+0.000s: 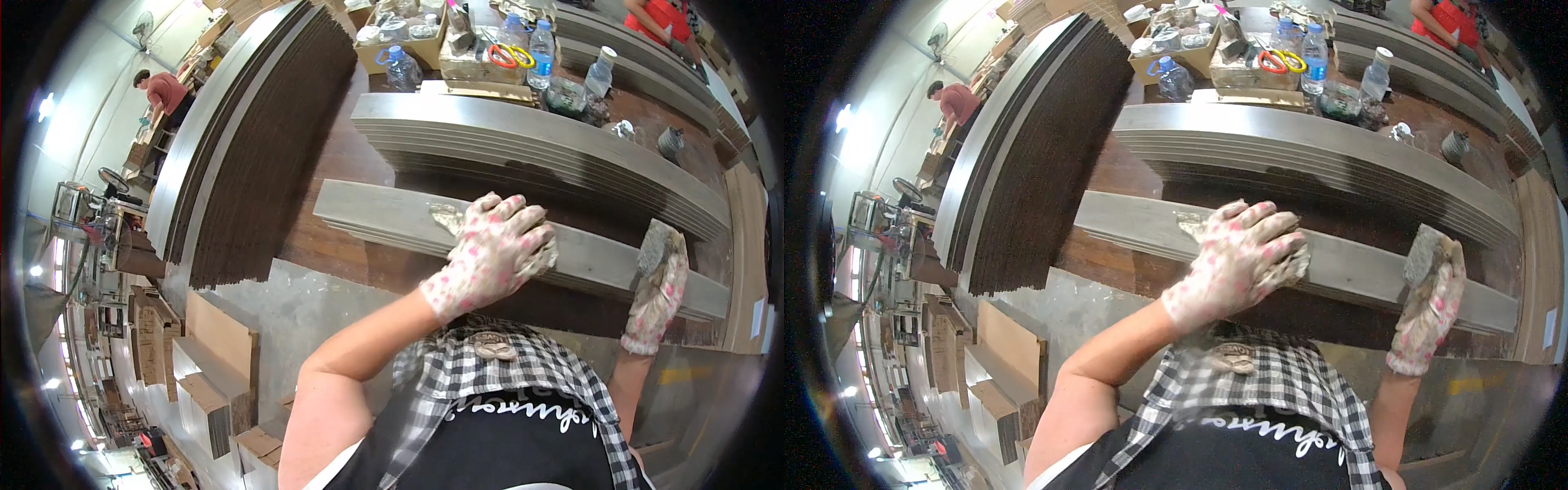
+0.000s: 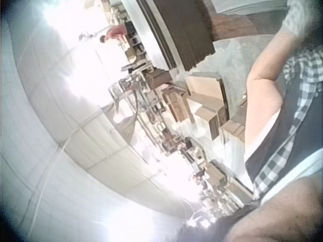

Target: The person picks up long wooden boards from a stack on the floor, places them on a workbench, and applies a substance from a container using a small block and a cloth to treat the surface.

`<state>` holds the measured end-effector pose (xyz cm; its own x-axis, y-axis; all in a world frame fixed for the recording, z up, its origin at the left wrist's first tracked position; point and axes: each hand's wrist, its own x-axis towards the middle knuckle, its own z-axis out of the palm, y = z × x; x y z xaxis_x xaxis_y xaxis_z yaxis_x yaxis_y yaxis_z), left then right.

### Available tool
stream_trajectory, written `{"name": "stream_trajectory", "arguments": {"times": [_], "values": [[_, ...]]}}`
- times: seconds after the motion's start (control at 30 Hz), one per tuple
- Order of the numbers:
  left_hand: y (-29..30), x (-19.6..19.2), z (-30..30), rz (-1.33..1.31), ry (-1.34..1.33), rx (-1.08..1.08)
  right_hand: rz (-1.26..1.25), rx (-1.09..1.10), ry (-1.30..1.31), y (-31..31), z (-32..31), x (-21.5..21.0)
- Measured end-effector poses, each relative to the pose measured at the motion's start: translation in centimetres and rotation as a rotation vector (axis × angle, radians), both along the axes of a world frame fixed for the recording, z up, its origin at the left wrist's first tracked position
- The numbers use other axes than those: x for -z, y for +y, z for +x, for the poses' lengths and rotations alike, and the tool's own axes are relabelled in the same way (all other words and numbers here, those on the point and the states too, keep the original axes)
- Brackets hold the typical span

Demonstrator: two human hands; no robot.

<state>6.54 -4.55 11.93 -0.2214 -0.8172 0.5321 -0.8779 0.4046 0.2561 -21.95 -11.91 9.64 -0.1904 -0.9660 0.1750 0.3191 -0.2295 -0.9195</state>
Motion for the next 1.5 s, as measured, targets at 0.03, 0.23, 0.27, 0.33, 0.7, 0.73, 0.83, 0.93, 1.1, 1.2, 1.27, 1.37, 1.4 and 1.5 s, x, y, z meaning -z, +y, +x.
{"name": "stream_trajectory", "arguments": {"times": [0.03, 0.23, 0.27, 0.33, 0.7, 0.73, 0.83, 0.93, 1.1, 1.2, 1.27, 1.37, 1.4, 1.5], "values": [[1.0, -0.1, 1.1, 0.011, -0.113, -0.058, -0.015, -0.025, -0.059, -0.2, -0.8, 0.5], [3.7, -0.3, 14.8, 0.139, -0.278, -0.376, 0.050, 0.079, 0.074, 0.1, -0.9, -0.5], [3.8, -0.2, 18.1, 0.104, -0.195, -0.335, 0.047, 0.086, 0.099, 0.0, -0.6, -0.5], [4.5, -1.2, 22.8, 0.372, 0.216, -0.551, 0.082, 0.078, 0.120, 0.5, 0.6, -1.8], [5.4, -4.2, 17.1, -0.124, 0.359, -0.440, 0.076, 0.020, 0.071, 0.0, 0.4, -1.3], [5.0, -1.5, 15.2, -0.208, 0.189, -0.247, 0.096, 0.025, 0.086, -0.1, 0.0, -1.0], [5.3, -0.3, 12.7, -0.046, -0.143, -0.329, 0.068, 0.013, 0.038, -0.2, -1.0, -0.4], [9.0, 2.9, 18.6, -0.175, -0.154, -0.451, 0.076, -0.001, 0.089, 0.6, -0.4, -1.0], [15.7, 2.3, 26.9, -0.245, 0.168, -0.714, 0.073, -0.026, 0.009, 0.3, 0.8, -1.0], [12.6, -1.1, 22.2, -0.235, 0.309, -0.763, 0.063, -0.062, -0.065, -0.5, -1.0, 0.3], [7.5, -2.4, 17.0, -0.215, 0.289, -0.418, 0.049, -0.094, -0.085, -0.7, -0.7, 0.3], [5.4, 0.2, 15.0, -0.174, -0.128, -0.314, 0.021, -0.104, -0.040, -0.3, -0.2, -0.5], [6.1, -0.1, 17.7, -0.112, -0.045, -0.364, 0.027, -0.101, -0.032, -0.4, 0.1, -0.8], [11.9, -0.3, 27.2, 0.085, -0.309, -0.763, 0.078, -0.124, -0.021, 0.2, -0.2, -1.3]]}}
